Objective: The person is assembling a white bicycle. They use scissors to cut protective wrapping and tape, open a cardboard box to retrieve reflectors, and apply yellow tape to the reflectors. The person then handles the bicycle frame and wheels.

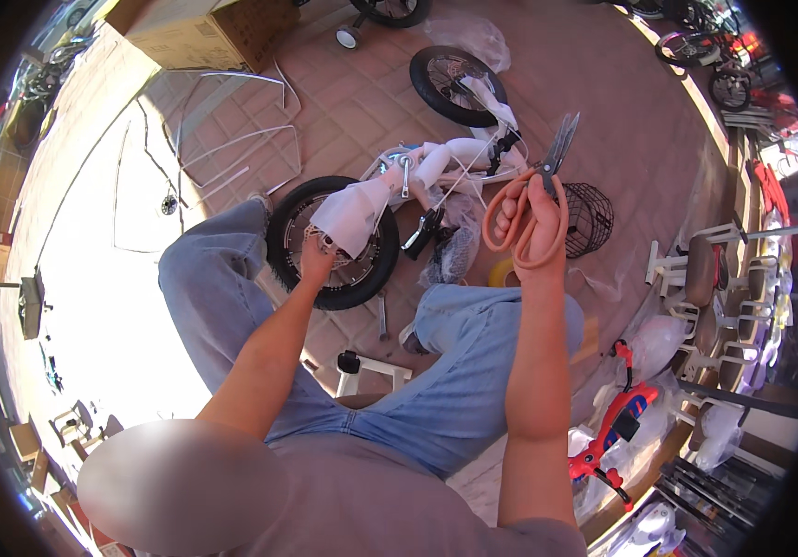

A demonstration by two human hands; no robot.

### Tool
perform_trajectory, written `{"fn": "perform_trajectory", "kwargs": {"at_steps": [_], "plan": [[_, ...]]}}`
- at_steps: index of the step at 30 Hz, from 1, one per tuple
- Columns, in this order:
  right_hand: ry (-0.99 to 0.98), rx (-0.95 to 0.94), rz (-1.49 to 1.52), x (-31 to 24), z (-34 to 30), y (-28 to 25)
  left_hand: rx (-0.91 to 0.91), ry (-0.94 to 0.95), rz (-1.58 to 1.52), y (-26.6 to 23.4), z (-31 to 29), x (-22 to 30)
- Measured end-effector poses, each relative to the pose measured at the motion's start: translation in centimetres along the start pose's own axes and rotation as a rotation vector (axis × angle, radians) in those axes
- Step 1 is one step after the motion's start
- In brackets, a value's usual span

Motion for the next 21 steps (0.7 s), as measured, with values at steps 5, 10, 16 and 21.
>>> {"fn": "perform_trajectory", "kwargs": {"at_steps": [5, 10, 16, 21], "plan": [[-0.258, 0.023, -0.184, -2.4, -2.5, 1.3, 0.106, -0.327, -0.374, -1.1, -1.5, 1.0], [-0.357, -0.048, -0.205, -4.9, -3.4, 5.4, 0.013, -0.543, -0.798, 0.3, 0.5, -2.1], [-0.218, 0.051, -0.252, -0.2, -0.3, 3.7, -0.122, -0.513, -1.171, -0.1, 0.3, 1.2], [-0.172, 0.024, -0.326, 0.8, 0.4, 3.6, -0.197, -0.469, -0.945, -1.9, 1.5, 3.5]]}}
Point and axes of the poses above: each hand's wrist, its own z-axis towards the middle knuckle, its own y-axis out of the palm, x = y × z, the point moved 5 cm from there along z, towards the middle knuckle, and after that the axes turned 8 degrees about z, right-handed, at the moved point
